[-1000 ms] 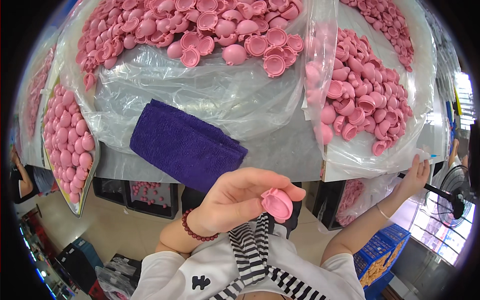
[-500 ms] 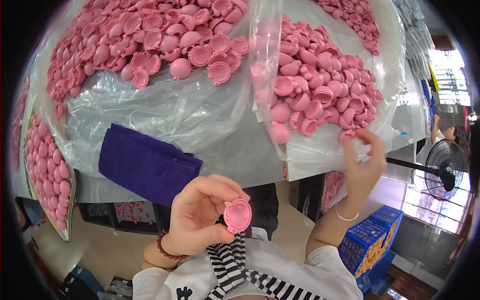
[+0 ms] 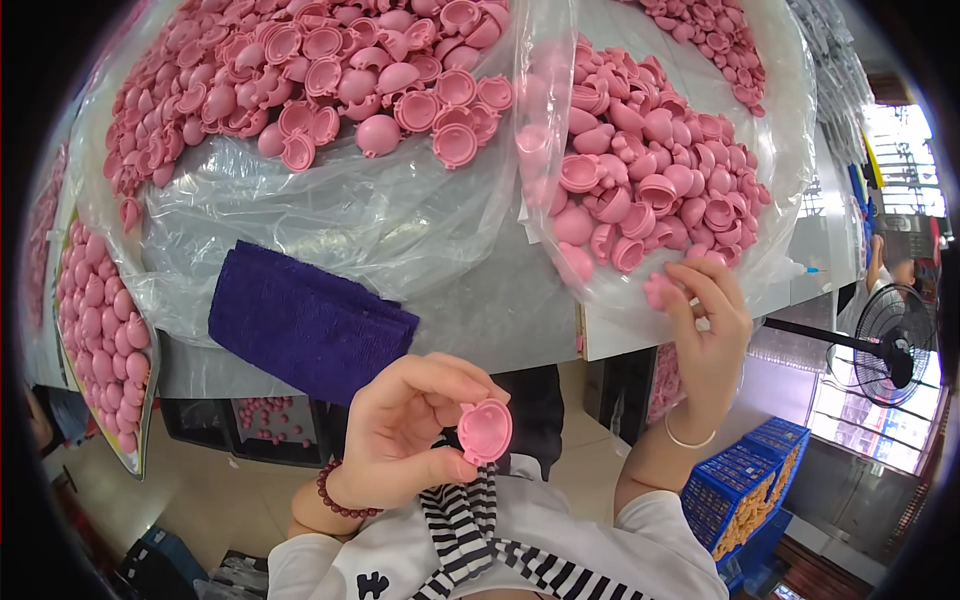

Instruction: Applying glue to plastic toy shells and pressing them together to assemble toys.

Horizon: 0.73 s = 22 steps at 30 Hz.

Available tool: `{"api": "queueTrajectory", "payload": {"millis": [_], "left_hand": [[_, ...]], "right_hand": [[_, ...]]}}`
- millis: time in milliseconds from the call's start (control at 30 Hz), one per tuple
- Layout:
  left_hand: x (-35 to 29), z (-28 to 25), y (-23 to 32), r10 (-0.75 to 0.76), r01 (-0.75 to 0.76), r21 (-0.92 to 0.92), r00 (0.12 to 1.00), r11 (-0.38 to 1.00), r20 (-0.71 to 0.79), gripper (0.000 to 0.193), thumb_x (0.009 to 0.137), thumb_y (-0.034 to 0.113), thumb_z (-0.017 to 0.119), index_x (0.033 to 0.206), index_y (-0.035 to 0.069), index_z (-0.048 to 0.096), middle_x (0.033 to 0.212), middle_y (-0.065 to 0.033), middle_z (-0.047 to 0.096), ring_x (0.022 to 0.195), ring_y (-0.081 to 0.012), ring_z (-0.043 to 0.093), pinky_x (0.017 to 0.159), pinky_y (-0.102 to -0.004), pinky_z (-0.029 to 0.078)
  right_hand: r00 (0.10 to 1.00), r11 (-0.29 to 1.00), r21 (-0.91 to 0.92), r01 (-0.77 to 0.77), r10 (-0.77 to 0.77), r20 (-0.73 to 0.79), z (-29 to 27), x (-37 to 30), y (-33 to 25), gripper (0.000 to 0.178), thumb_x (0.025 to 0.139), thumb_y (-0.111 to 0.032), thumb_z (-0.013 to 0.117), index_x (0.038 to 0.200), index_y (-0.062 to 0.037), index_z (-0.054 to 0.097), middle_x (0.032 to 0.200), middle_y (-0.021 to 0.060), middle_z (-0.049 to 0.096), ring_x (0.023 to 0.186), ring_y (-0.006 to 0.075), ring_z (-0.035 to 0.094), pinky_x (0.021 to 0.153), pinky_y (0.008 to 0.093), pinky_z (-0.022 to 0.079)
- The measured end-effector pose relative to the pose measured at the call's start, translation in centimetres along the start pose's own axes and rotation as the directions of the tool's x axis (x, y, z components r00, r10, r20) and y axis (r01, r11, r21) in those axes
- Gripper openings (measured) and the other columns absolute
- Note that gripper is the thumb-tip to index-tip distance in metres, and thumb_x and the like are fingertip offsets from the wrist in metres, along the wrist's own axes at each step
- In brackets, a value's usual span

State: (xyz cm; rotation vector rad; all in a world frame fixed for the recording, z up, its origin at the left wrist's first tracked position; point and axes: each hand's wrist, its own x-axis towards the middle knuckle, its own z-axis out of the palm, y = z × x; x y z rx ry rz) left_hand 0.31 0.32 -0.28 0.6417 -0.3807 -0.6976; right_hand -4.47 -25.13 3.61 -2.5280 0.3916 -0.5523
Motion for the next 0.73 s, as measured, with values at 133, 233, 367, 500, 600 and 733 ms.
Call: {"api": "queueTrajectory", "payload": {"millis": [133,233,367,500,600,733], "left_hand": [[-0.2,-0.2,0.0,0.012,-0.012,0.013,1.000,1.000,-0.014,0.043,0.068,-0.002,0.066,0.105,-0.003,0.044,0.107,-0.0167,0.047,0.100,-0.0213,0.049,0.086,-0.0317,0.042],[-0.1,0.0,-0.1,0.021,-0.019,0.044,0.999,0.999,-0.040,0.041,0.069,-0.004,0.064,0.105,-0.004,0.045,0.107,-0.0165,0.046,0.100,-0.0215,0.050,0.086,-0.0324,0.042],[0.3,0.7,-0.1,0.059,-0.047,0.203,0.997,0.978,-0.052,0.040,0.069,-0.007,0.063,0.105,-0.006,0.047,0.107,-0.0163,0.046,0.098,-0.0209,0.051,0.083,-0.0317,0.044],[0.5,0.9,-0.7,0.076,-0.046,0.328,0.994,0.944,-0.082,0.040,0.067,-0.009,0.063,0.105,-0.006,0.050,0.107,-0.0162,0.047,0.091,-0.0192,0.055,0.077,-0.0277,0.047],[0.5,0.8,-0.6,0.113,-0.074,0.462,0.992,0.884,-0.058,0.039,0.068,-0.007,0.064,0.104,-0.006,0.051,0.107,-0.0166,0.047,0.085,-0.0182,0.057,0.074,-0.0260,0.048],[0.4,0.7,-0.5,0.092,-0.063,0.522,0.995,0.851,-0.030,0.039,0.069,-0.006,0.064,0.106,-0.005,0.051,0.108,-0.0177,0.047,0.087,-0.0193,0.057,0.073,-0.0249,0.049]], "right_hand": [[0.977,1.000,-0.008,0.009,-0.007,0.214,-1.3,0.0,0.1,0.023,0.066,-0.002,0.063,0.089,0.0000,0.061,0.086,0.0077,0.056,0.056,0.0125,0.049,0.048,0.0219,0.039],[0.994,0.999,-0.004,0.031,-0.031,0.108,-0.8,-0.1,-0.4,0.026,0.064,0.001,0.064,0.090,-0.0002,0.061,0.084,0.0074,0.057,0.058,0.0129,0.051,0.049,0.0212,0.040],[0.989,0.933,0.347,0.093,-0.048,-0.136,0.7,-1.9,-3.4,0.027,0.056,0.004,0.066,0.082,0.0012,0.062,0.080,0.0107,0.059,0.063,0.0156,0.055,0.052,0.0214,0.043],[0.934,0.769,0.602,0.214,-0.341,0.103,2.4,-2.6,-5.8,0.032,0.053,-0.002,0.073,0.083,0.0011,0.062,0.083,0.0113,0.061,0.069,0.0190,0.058,0.059,0.0256,0.046],[0.920,0.739,0.632,0.235,-0.379,0.102,3.6,-2.6,-5.7,0.031,0.057,-0.003,0.072,0.086,0.0001,0.062,0.085,0.0115,0.061,0.071,0.0197,0.058,0.060,0.0262,0.046],[0.889,0.696,0.674,0.249,-0.441,0.127,4.0,-2.6,-5.0,0.032,0.060,-0.003,0.071,0.090,-0.0009,0.062,0.089,0.0119,0.061,0.072,0.0204,0.059,0.062,0.0262,0.047]]}}
